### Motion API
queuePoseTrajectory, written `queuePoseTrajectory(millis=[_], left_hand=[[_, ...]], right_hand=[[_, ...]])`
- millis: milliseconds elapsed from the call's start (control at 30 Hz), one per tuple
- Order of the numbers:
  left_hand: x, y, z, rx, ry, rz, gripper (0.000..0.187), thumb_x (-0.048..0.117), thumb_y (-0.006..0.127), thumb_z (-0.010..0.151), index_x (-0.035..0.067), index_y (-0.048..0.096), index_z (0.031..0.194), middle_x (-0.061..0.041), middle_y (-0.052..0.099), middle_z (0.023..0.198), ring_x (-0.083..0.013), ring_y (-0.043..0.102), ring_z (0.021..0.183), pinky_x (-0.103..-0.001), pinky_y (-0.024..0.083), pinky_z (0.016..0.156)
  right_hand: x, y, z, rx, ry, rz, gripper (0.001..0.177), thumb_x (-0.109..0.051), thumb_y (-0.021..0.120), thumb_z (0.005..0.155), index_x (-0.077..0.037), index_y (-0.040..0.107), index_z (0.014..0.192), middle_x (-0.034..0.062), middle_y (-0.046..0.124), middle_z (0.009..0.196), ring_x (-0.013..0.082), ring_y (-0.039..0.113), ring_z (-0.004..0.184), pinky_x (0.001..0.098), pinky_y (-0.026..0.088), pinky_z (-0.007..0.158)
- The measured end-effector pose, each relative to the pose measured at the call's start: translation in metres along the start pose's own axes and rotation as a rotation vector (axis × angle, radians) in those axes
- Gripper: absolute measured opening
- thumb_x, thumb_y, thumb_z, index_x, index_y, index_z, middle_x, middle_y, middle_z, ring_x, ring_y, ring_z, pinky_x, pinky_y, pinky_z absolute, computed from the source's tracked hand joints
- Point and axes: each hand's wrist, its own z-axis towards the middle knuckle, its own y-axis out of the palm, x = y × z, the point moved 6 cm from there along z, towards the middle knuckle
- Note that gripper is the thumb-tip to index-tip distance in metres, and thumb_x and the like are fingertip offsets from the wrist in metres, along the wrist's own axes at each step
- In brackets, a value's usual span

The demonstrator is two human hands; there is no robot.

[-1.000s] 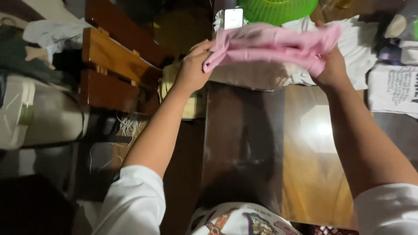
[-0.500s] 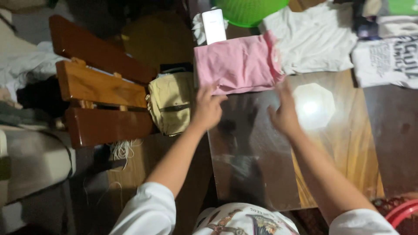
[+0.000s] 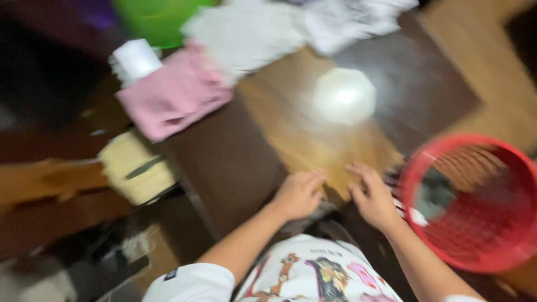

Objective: Fold several t-shirts on a dark brown wooden table and place them into a red plastic laundry basket.

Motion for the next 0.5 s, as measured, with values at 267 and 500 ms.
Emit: queuePoseTrajectory(millis=[267, 500], left_hand=[[0.101, 0.143, 0.118, -0.038, 0.144, 0.056, 0.043, 0.014, 0.069, 0.083, 0.009, 0.064, 0.126, -0.015, 0.061, 0.139, -0.0347, 0.054, 0.132, -0.048, 0.041, 0.111], [0.136, 0.246, 0.144, -0.301, 0.329, 0.346, 0.038, 0.015, 0.069, 0.075, 0.013, 0.069, 0.113, -0.011, 0.065, 0.133, -0.0316, 0.054, 0.134, -0.056, 0.029, 0.117]], right_hand=[[0.350, -0.094, -0.082, 0.422, 0.574, 0.019, 0.034, -0.022, 0.078, 0.088, -0.002, 0.066, 0.112, 0.0174, 0.070, 0.104, 0.0284, 0.066, 0.096, 0.0382, 0.053, 0.087], [0.486, 0.010, -0.141, -0.086, 1.020, 0.063, 0.055, -0.032, 0.083, 0.075, -0.004, 0.066, 0.119, 0.0202, 0.073, 0.108, 0.0333, 0.074, 0.095, 0.0436, 0.059, 0.084]])
